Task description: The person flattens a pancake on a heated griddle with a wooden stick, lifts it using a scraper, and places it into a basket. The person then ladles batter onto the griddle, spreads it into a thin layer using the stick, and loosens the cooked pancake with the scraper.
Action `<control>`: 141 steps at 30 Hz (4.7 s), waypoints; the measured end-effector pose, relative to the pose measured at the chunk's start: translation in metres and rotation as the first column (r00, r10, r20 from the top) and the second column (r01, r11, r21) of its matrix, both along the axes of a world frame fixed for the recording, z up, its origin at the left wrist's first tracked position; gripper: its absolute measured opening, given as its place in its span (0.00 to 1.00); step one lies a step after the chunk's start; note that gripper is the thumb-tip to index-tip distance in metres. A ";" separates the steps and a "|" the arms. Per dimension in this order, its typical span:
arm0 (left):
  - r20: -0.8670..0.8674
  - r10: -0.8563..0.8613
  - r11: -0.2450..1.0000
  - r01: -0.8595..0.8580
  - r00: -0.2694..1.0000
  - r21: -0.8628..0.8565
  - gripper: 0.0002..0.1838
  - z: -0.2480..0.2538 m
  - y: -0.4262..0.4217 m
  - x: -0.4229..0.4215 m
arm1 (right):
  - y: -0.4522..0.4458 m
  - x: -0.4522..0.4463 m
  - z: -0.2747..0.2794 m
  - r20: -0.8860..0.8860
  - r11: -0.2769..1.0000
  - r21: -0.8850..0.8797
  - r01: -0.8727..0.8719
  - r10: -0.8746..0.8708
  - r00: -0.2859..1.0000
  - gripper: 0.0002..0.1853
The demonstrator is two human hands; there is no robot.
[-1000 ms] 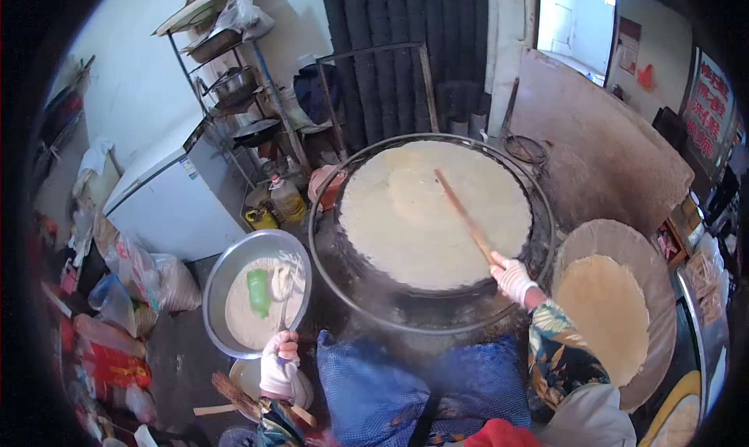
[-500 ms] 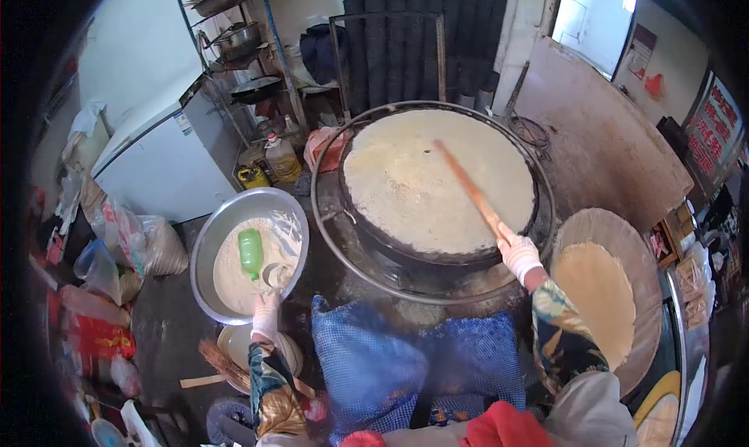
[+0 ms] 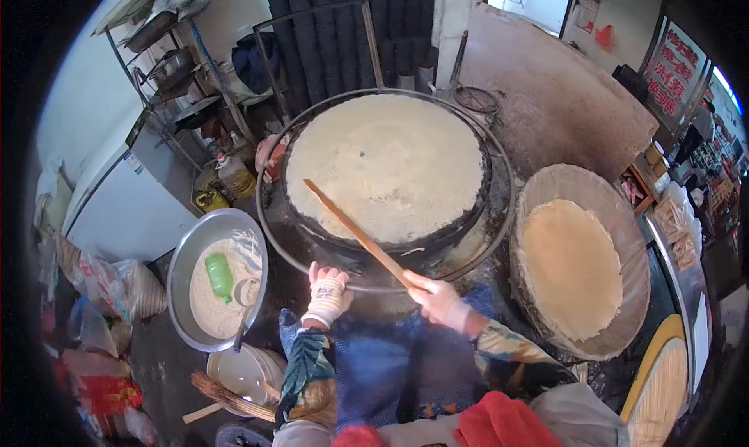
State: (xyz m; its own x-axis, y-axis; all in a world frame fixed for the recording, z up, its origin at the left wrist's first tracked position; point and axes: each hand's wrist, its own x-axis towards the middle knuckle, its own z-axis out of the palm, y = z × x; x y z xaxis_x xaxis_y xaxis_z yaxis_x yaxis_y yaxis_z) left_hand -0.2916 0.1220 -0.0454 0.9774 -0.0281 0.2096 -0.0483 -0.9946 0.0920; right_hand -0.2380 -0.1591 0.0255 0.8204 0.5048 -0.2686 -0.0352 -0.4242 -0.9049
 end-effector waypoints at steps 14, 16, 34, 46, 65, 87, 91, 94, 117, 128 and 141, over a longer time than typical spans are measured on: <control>-0.014 0.005 0.974 -0.008 1.000 -0.227 0.27 0.000 -0.179 0.024 | -0.087 0.211 -0.064 0.596 0.760 -0.537 0.366 0.035 0.802 0.19; -0.023 -0.013 0.970 0.007 1.000 -0.241 0.28 0.001 -0.191 0.028 | -0.070 0.216 -0.099 0.139 0.895 -0.301 0.329 -0.300 0.944 0.19; -0.046 0.010 0.993 -0.015 0.999 -0.113 0.17 0.008 -0.167 0.019 | -0.053 -0.011 -0.023 0.587 0.895 -0.440 -0.071 0.347 0.731 0.23; -0.164 0.179 0.950 -0.128 0.970 0.285 0.10 -0.017 0.026 0.017 | -0.140 0.133 -0.029 0.539 0.788 -0.592 0.169 0.232 0.810 0.20; -0.061 -0.036 0.873 0.061 0.998 0.484 0.15 -0.061 0.251 0.085 | -0.095 0.340 -0.012 0.578 0.635 -0.661 0.400 0.092 0.811 0.21; -0.142 0.076 0.991 -0.091 0.987 -0.098 0.11 0.004 -0.153 -0.020 | -0.018 -0.084 0.067 -0.549 0.855 0.434 -0.282 0.500 0.669 0.30; -0.051 -0.050 0.970 0.036 0.997 -0.239 0.12 -0.027 -0.185 -0.051 | 0.011 -0.099 0.108 -0.603 0.802 0.273 -0.532 0.573 0.555 0.34; -0.052 -0.060 0.955 0.043 0.997 -0.293 0.12 -0.044 -0.184 -0.076 | 0.042 -0.120 0.110 -0.680 0.736 0.192 -0.649 0.577 0.452 0.32; -0.102 -0.202 0.889 0.139 0.974 -0.436 0.16 -0.092 -0.177 -0.120 | 0.024 -0.065 0.148 0.132 0.184 0.867 -0.464 0.812 0.569 0.26; 0.342 0.086 0.818 0.129 0.936 -0.560 0.32 0.031 -0.168 -0.105 | -0.125 -0.123 0.024 -0.441 0.778 0.623 -0.088 0.441 0.782 0.14; 0.110 -0.536 0.841 0.541 0.837 -0.016 0.49 0.116 -0.204 0.091 | -0.222 -0.151 -0.002 -0.265 0.944 0.153 0.292 -0.245 0.933 0.31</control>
